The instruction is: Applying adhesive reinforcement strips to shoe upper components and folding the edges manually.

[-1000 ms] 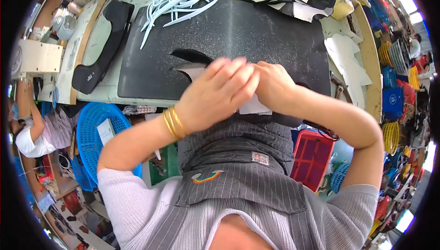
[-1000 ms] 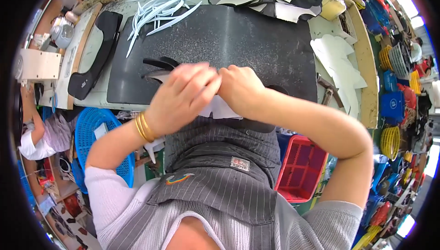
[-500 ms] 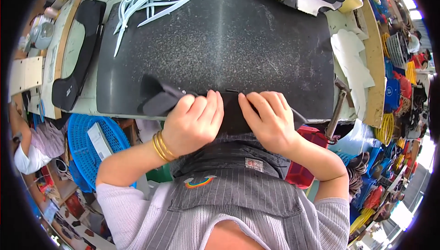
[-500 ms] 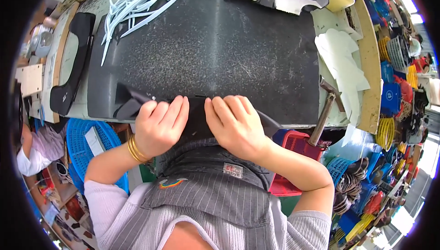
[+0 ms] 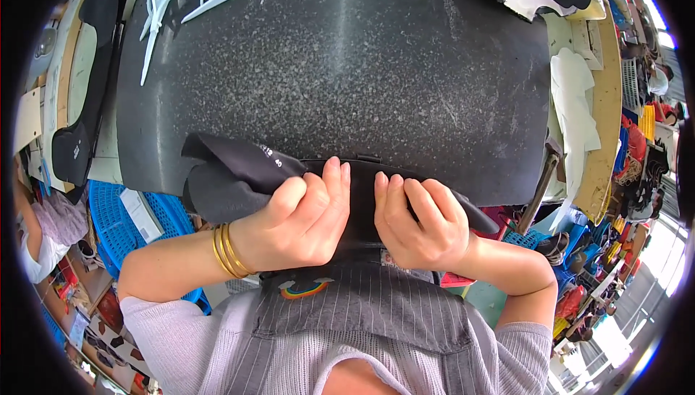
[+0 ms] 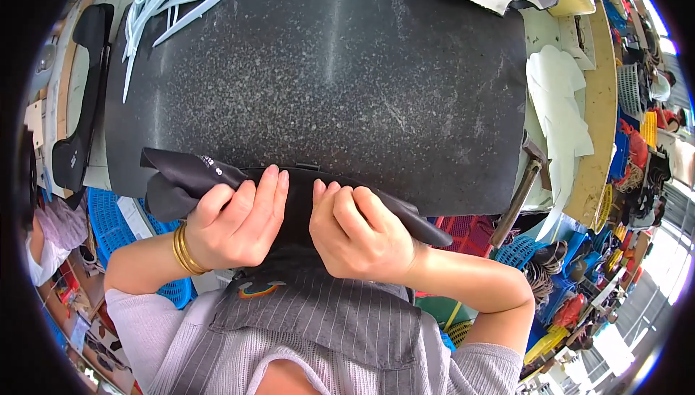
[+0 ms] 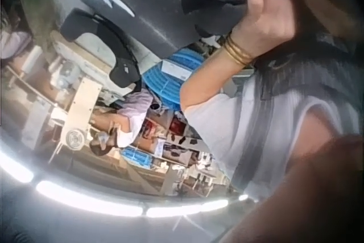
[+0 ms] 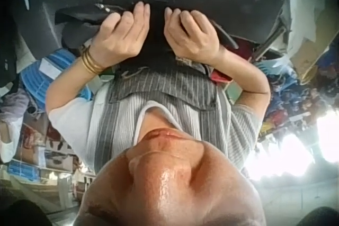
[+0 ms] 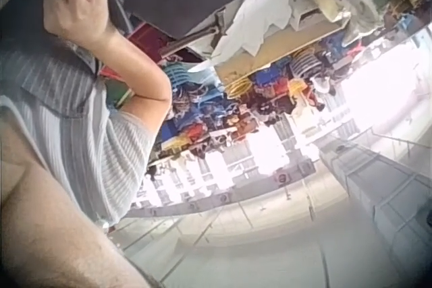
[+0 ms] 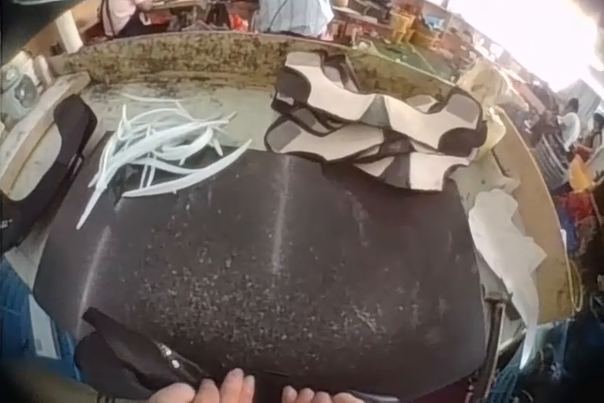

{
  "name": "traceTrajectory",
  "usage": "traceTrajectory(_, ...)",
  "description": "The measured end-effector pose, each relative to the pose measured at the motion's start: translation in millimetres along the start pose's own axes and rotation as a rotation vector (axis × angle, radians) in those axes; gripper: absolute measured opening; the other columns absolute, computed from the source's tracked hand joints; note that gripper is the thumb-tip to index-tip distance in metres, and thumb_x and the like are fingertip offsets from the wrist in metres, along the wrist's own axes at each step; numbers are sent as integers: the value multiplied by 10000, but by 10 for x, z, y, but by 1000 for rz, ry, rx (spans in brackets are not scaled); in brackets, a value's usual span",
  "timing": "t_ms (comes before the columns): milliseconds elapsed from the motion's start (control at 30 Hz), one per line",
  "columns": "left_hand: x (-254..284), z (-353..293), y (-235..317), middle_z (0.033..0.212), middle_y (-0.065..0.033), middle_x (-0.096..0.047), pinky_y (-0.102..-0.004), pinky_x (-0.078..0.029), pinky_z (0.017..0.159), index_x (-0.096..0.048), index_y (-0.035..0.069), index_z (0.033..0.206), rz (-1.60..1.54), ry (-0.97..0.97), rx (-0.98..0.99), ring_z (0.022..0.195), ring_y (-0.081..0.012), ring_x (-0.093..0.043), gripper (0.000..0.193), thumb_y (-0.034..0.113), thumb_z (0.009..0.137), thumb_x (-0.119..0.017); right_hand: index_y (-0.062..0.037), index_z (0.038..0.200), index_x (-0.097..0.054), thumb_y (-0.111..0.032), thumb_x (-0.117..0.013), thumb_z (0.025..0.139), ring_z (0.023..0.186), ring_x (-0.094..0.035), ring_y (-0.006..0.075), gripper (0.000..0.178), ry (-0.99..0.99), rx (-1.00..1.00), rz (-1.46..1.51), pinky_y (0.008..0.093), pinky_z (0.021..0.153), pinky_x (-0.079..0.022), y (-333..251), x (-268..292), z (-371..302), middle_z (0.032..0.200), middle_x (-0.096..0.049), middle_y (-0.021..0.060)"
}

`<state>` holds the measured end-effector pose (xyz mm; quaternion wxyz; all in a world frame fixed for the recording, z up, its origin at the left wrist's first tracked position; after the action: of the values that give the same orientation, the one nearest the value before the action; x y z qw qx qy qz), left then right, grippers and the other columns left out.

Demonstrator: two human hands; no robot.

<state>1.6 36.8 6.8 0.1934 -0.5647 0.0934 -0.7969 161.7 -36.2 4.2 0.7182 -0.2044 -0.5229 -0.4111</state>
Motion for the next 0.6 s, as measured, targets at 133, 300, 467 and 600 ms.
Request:
traceTrajectory(133,18,30,-7,960,-119,-715,-291,-457,814,-746,-16,977,-7,-71,-79,807,-164,-581,329,155,748,-582,75,906,-710,-74,-670,685,804,-580,221,269,15,-8,3,310,699,-513,7,-16,-6,848,-624,123)
traceTrajectory(300,178,61,7,1116,-193,-692,-308,-487,853,-698,-77,1088,-162,-312,-7,933,-215,-632,431,187,763,-594,73,1036,-710,-75,-632,675,952,-605,239,398,-189,22,-49,327,783,-533,0,83,-65,997,-642,141)
traceTrajectory(467,105,16,393,1338,-239,-565,-380,-474,999,-575,-121,1250,-17,-401,221,1193,-326,-572,480,174,872,-589,122,1122,-662,-126,-593,657,1030,-597,269,532,-303,51,-193,346,900,-521,-107,104,-78,1068,-638,173)
traceTrajectory(600,-16,78,372,1251,-218,-621,-342,-549,926,-653,-102,1125,-421,4,293,1155,-300,-610,351,76,828,-600,103,1108,-663,-181,-570,747,1036,-569,257,469,-261,46,-93,350,930,-462,-16,175,-114,1076,-636,152)
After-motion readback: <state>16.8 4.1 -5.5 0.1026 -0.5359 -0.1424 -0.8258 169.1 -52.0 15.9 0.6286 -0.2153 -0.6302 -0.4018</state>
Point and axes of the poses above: each hand's wrist, its own z-axis towards the middle knuckle, its own x-axis out of the back of the hand, y = z × x, the point moved 3 cm from there along z, towards the middle knuckle
